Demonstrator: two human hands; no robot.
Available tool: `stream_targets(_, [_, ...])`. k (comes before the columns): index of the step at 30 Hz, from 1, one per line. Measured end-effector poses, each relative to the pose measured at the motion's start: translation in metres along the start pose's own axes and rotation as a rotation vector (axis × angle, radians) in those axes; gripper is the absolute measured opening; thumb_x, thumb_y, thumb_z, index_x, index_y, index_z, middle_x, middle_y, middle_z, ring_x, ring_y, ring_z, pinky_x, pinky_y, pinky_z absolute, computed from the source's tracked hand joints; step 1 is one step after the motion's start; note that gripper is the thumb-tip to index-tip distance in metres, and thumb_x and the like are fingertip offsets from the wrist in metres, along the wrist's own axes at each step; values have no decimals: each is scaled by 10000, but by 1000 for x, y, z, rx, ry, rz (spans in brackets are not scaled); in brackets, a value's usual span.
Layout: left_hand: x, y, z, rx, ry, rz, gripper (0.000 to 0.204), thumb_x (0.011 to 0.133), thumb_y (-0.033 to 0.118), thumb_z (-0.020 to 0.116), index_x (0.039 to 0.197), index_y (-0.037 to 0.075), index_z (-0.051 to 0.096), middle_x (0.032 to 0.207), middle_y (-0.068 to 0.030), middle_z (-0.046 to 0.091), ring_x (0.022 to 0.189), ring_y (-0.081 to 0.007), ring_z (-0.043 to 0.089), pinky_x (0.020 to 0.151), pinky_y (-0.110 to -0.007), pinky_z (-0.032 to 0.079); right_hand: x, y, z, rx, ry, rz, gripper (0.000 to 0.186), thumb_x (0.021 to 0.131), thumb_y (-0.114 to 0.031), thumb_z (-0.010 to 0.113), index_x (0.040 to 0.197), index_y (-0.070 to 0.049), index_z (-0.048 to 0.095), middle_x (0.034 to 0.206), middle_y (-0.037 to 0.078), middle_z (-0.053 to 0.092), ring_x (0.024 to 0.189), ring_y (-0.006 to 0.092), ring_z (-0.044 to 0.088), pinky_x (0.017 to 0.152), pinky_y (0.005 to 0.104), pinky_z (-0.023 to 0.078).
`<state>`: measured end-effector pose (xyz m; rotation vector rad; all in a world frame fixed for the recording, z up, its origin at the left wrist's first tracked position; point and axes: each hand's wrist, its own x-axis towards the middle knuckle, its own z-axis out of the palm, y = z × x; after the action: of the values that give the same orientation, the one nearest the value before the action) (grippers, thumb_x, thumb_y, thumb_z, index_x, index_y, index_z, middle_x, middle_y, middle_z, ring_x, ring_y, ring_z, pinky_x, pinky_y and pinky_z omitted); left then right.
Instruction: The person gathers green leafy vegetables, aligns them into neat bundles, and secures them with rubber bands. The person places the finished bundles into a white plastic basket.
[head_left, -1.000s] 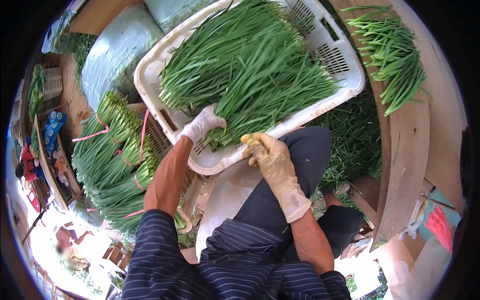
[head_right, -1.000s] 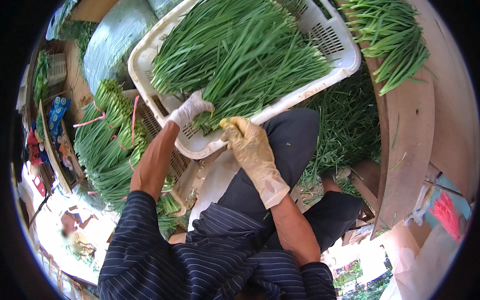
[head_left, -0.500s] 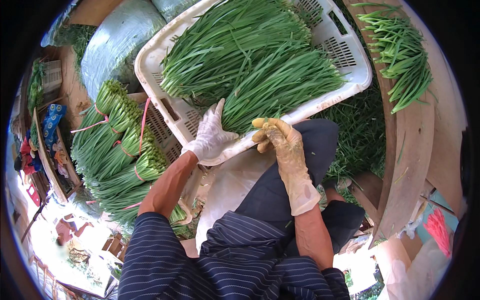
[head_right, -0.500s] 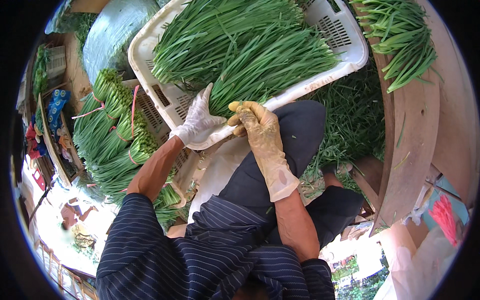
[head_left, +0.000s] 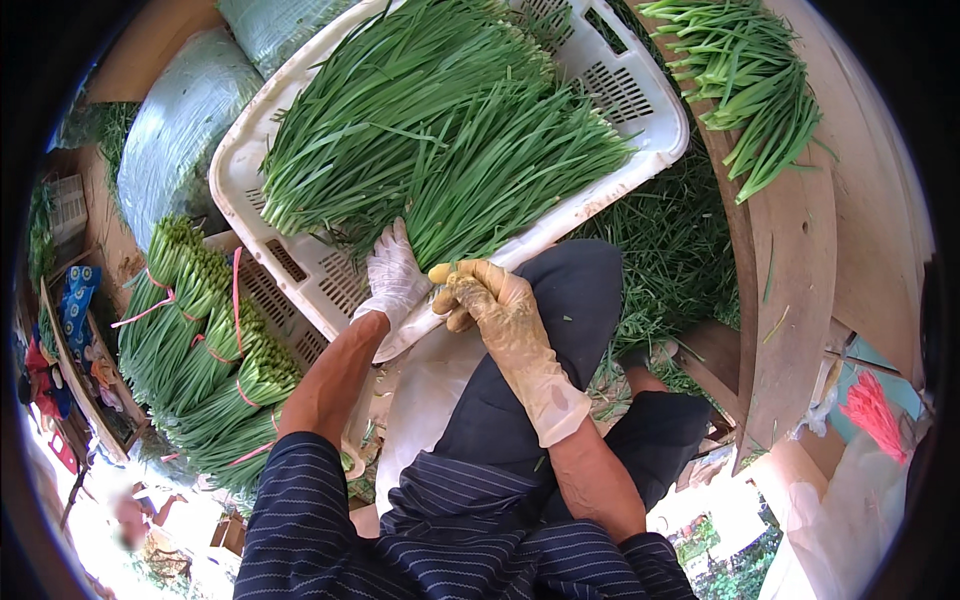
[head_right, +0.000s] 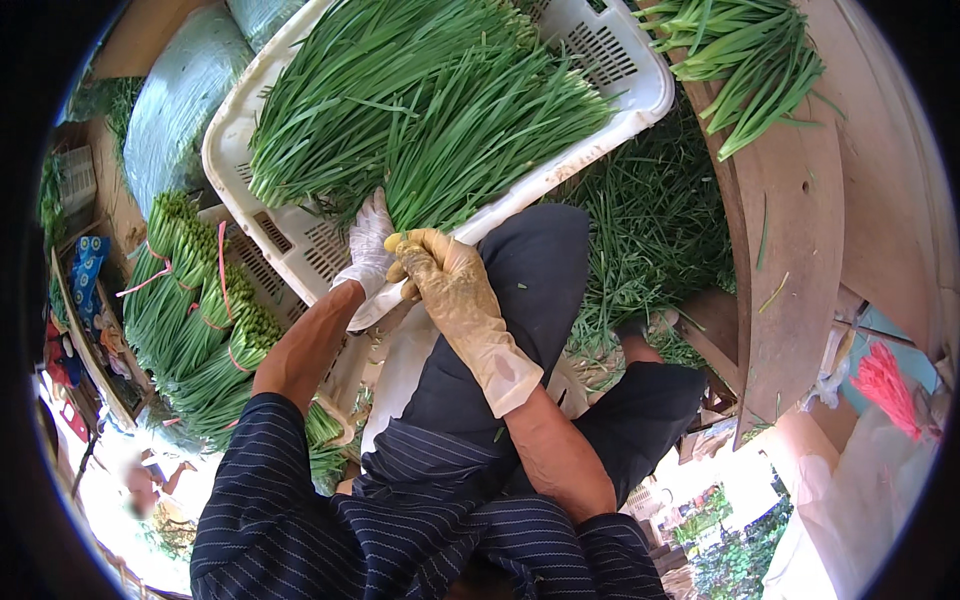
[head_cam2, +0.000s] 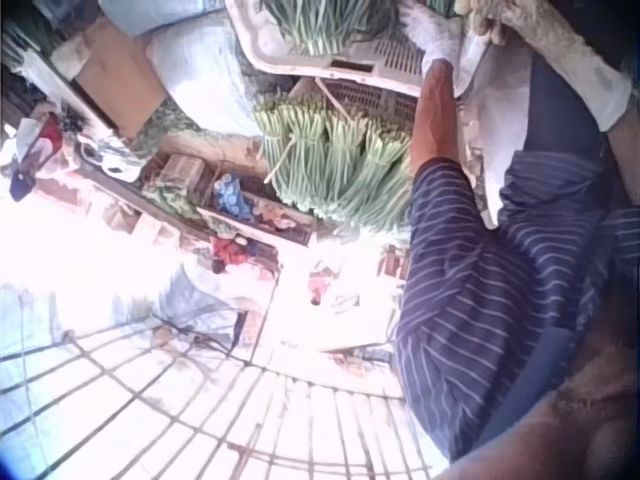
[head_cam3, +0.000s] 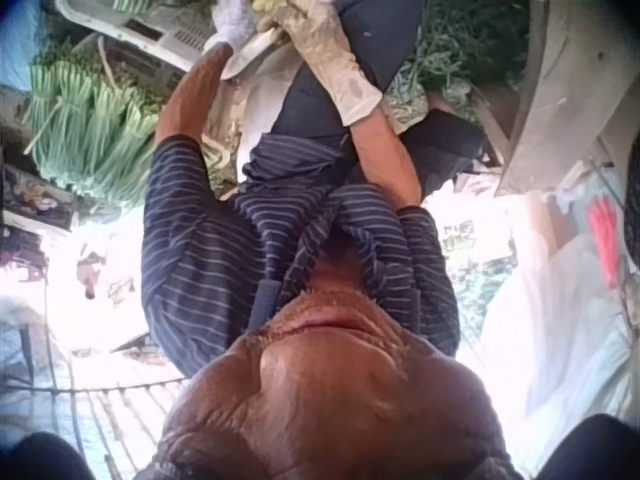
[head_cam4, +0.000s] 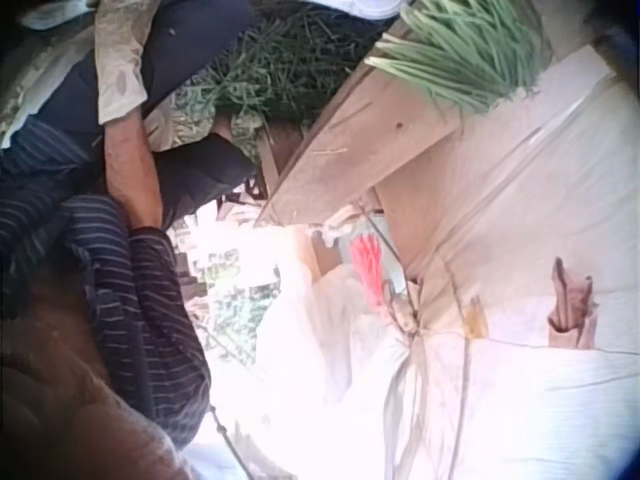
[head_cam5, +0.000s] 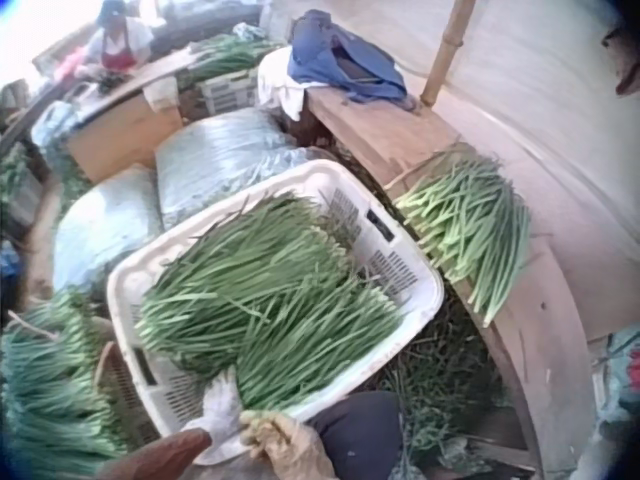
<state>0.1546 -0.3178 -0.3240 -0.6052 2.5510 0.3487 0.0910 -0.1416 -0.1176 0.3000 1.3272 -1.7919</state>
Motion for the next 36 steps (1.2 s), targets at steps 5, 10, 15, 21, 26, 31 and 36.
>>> stream_targets(5, [-4, 7, -7, -182, 87, -19, 996, 641, 417, 910, 1404, 14, 413, 1258, -216, 538, 1157, -419, 585, 909, -509, 535, 0, -3, -5, -11, 7, -44, 249, 1067, -168, 586, 1183, 30, 682, 864, 40, 704, 678, 62, 607, 629, 209, 511])
stream_targets(10, [8, -4, -50, -279, -62, -75, 867, 657, 341, 859, 1384, 5, 526, 1127, -225, 733, 1044, -383, 720, 919, -469, 565, 7, -4, -15, 103, 111, -118, 278, 1061, -214, 612, 1163, 28, 703, 897, 99, 752, 663, 95, 658, 625, 226, 556])
stream_targets(15, [38, -34, -82, -297, -219, -38, 1029, 661, 384, 835, 1524, -15, 441, 1226, -250, 710, 1149, -347, 693, 988, -386, 543, 21, -5, -21, 339, 255, -23, 247, 1031, -154, 619, 1197, 19, 677, 968, 130, 750, 710, 152, 700, 654, 281, 604])
stream_targets(21, [65, -57, -87, -707, -441, 82, 820, 601, 231, 886, 1351, 27, 626, 1201, -141, 726, 1039, -268, 662, 973, -357, 511, 76, 38, 2, 164, 336, 348, 464, 957, -276, 722, 1283, 36, 615, 1248, 212, 654, 996, 301, 687, 819, 413, 602])
stream_targets(26, [77, -69, -92, -672, -426, 154, 810, 569, 265, 865, 1329, 69, 663, 1222, -142, 708, 1133, -290, 620, 1021, -395, 475, 122, 73, 20, 11, 295, 567, 1031, 794, -444, 880, 1558, 25, 371, 1627, 298, 308, 1461, 526, 344, 1184, 564, 345])
stream_targets(31, [88, -84, -95, -668, -607, 280, 612, 771, 314, 836, 1298, 48, 672, 1193, -92, 704, 1018, -213, 606, 942, -370, 480, 143, 102, 12, 50, 282, 462, 875, 793, -499, 879, 1451, -29, 545, 1460, 150, 556, 1288, 348, 547, 1060, 484, 455])
stream_targets(36, [60, -72, -133, -1064, -867, 21, 424, 875, 269, 782, 1246, 76, 712, 1176, -58, 708, 1092, -184, 628, 994, -360, 487, 142, 95, 24, 462, 219, 224, 610, 809, -336, 911, 1294, -73, 649, 1213, 78, 698, 1056, 233, 683, 868, 419, 589])
